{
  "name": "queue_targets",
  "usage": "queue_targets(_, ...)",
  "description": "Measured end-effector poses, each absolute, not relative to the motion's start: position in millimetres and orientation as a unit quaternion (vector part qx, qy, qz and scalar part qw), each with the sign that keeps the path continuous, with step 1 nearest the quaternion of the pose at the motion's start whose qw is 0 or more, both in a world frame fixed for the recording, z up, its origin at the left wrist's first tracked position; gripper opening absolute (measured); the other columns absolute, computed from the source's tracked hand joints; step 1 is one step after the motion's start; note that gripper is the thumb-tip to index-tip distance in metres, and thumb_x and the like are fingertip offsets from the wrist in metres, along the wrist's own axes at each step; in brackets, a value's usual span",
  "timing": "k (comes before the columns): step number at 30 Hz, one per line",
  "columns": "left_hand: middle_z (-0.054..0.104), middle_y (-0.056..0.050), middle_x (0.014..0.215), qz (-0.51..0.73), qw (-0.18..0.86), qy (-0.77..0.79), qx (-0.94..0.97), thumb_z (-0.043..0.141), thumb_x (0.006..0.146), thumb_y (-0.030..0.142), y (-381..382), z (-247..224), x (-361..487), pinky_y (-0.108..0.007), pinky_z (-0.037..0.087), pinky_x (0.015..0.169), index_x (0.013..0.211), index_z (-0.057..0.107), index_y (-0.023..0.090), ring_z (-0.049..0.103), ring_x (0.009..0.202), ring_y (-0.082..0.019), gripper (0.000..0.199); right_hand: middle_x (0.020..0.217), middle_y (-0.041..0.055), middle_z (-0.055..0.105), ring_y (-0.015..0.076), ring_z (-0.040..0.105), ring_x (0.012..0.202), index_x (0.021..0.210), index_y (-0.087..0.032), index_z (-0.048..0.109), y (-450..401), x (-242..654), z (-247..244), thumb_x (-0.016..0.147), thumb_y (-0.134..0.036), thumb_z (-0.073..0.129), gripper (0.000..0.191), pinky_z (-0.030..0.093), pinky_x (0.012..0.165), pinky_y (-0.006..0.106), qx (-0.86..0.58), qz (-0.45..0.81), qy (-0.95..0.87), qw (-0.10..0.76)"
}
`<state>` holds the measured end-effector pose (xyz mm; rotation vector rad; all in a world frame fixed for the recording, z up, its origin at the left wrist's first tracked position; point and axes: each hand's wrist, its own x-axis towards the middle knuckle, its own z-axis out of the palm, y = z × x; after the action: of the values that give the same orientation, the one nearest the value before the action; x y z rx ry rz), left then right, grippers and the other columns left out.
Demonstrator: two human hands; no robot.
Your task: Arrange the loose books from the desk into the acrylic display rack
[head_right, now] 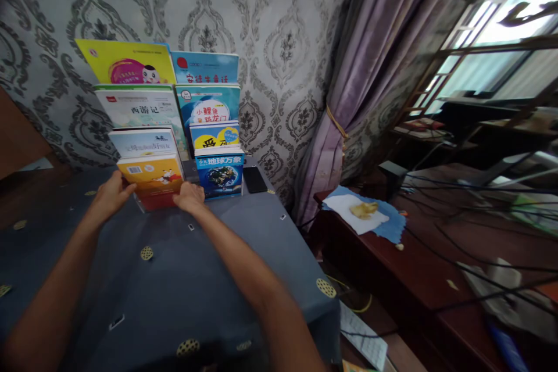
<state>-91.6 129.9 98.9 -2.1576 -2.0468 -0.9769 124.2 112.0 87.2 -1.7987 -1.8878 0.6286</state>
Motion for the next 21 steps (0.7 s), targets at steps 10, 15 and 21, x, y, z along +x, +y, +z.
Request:
queue_targets(10,0.068,-0.01,0.082,-0.283,-0.033,-0.67,-0.686,0.055,0.073,0.041,132,105,-90,-0.044,0.056,0.074,0.095,0.05,0.021,0.07,0.086,-0.035,0.03,0.122,0.0139,0.073,0.0289,0.068,0.116,0.11,-0.018,0.07,112,132,89,0.081,-0.035,0.068,0.034,0.053,0.089,0.032,-0.651,0.237,-0.693,0.198)
queue_targets(15,0.068,-0.008,0.079,-0.293,-0.035,-0.668,-0.683,0.056,0.073,0.04,134,103,-93,-0.046,0.057,0.077,0.096,0.052,0.021,0.071,0.088,-0.036,0.031,0.123,0.013,0.072,0.0276,0.067,0.117,0.109,-0.018,0.069,111,129,88,0.083,-0.037,0.068,0.032,0.052,0.091,0.031,-0.648,0.23,-0.697,0.203)
queue_targets(21,0.071,-0.011,0.089,-0.338,-0.053,-0.624,-0.703,0.055,0.072,0.039,138,91,-100,-0.044,0.058,0.082,0.102,0.055,0.018,0.071,0.091,-0.033,0.037,0.119,0.0188,0.073,0.0298,0.066,0.118,0.107,-0.013,0.069,113,123,89,0.085,-0.034,0.065,0.031,0.048,0.099,0.036,-0.645,0.216,-0.703,0.207)
